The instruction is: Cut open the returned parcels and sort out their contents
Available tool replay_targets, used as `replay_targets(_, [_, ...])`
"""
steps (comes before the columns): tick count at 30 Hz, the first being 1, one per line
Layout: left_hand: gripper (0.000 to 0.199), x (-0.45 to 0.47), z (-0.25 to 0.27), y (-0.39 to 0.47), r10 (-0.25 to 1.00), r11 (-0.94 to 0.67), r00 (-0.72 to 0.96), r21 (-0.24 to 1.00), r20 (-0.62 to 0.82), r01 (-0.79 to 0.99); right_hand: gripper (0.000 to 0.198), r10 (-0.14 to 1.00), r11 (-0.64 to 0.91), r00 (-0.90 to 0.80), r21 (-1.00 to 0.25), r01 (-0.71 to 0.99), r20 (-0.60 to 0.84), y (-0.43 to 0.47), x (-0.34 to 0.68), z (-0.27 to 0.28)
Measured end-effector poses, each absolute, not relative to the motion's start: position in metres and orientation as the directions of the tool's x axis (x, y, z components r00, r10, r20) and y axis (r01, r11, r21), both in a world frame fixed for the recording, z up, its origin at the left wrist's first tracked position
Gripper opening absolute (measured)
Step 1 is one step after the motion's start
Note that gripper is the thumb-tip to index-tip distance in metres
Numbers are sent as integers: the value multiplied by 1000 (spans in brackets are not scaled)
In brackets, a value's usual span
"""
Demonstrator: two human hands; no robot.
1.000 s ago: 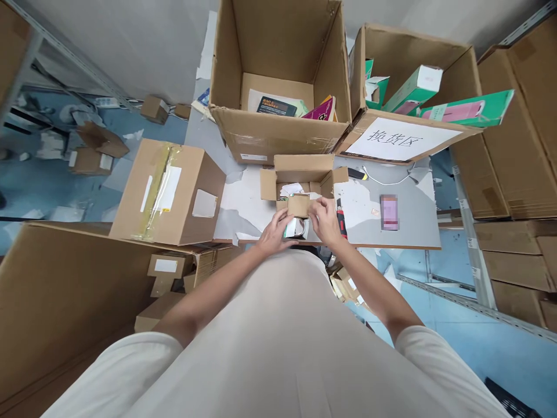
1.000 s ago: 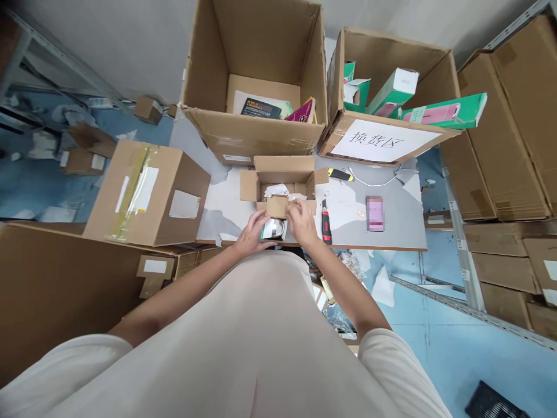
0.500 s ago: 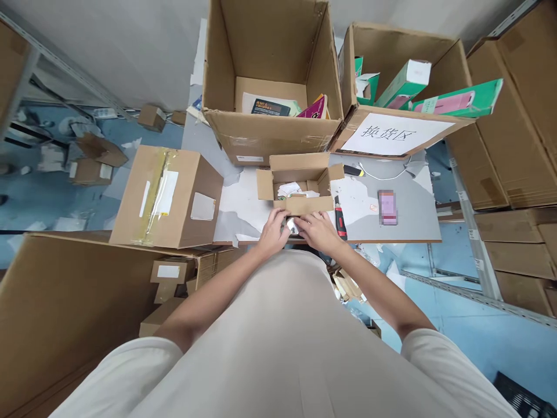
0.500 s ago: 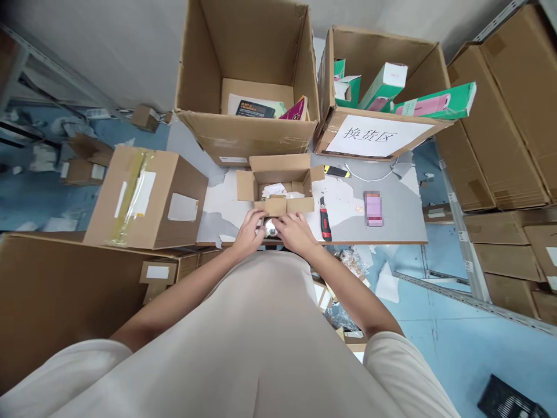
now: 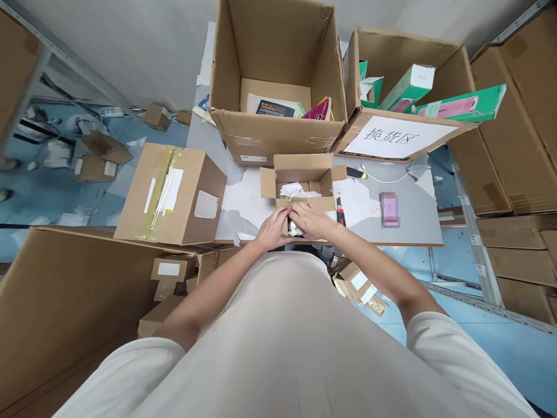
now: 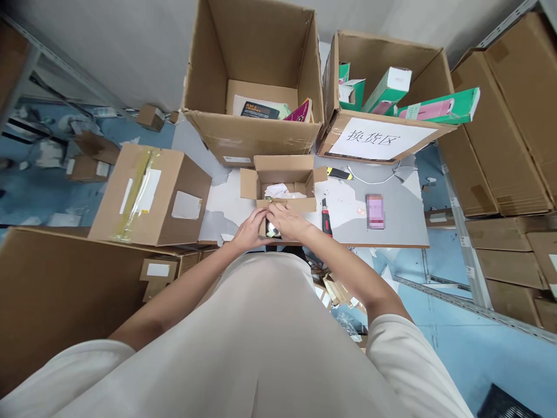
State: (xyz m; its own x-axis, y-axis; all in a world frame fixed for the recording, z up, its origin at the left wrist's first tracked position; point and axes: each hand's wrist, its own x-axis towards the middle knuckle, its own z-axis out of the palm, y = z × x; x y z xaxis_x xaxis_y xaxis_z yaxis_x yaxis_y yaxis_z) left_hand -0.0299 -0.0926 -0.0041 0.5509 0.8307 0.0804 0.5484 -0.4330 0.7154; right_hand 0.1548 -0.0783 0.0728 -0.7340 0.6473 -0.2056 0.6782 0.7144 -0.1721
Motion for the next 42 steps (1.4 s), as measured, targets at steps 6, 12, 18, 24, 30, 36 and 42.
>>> replay_targets(6, [89, -27, -1, -94, 849, -417, 524, 696, 68, 585, 53, 680, 580, -728, -542, 608, -89, -68, 183, 114])
replay_targets(12, [89, -26, 17, -96, 863, -450, 504, 491, 25, 746, 53, 779, 501, -616, -707, 499, 117, -67, 208, 156])
replay_targets(18, [97, -30, 29, -96, 836, -501, 549, 427, 14, 753, 53, 814, 491, -528, -774, 401, 243, -63, 219, 171])
replay_targets(24, [111, -19, 53, -84, 879, -427, 455, 657, 141, 621, 48, 885, 455, -285, -814, 362, 368, -42, 217, 173])
replay_targets(30, [89, 2, 73, -63, 964, -222, 172, 969, 201, 109, 51, 893, 450, -157, -849, 276, 422, -6, 222, 185])
replay_targets(36, [73, 2, 81, -55, 944, 80, 326, 917, 57, -390, 59, 882, 377, -357, -915, 145, 307, 20, 240, 208])
replay_targets(42, [75, 4, 83, -58, 942, 239, 322, 858, -91, -455, 55, 916, 317, -298, -941, 121, 270, 36, 243, 202])
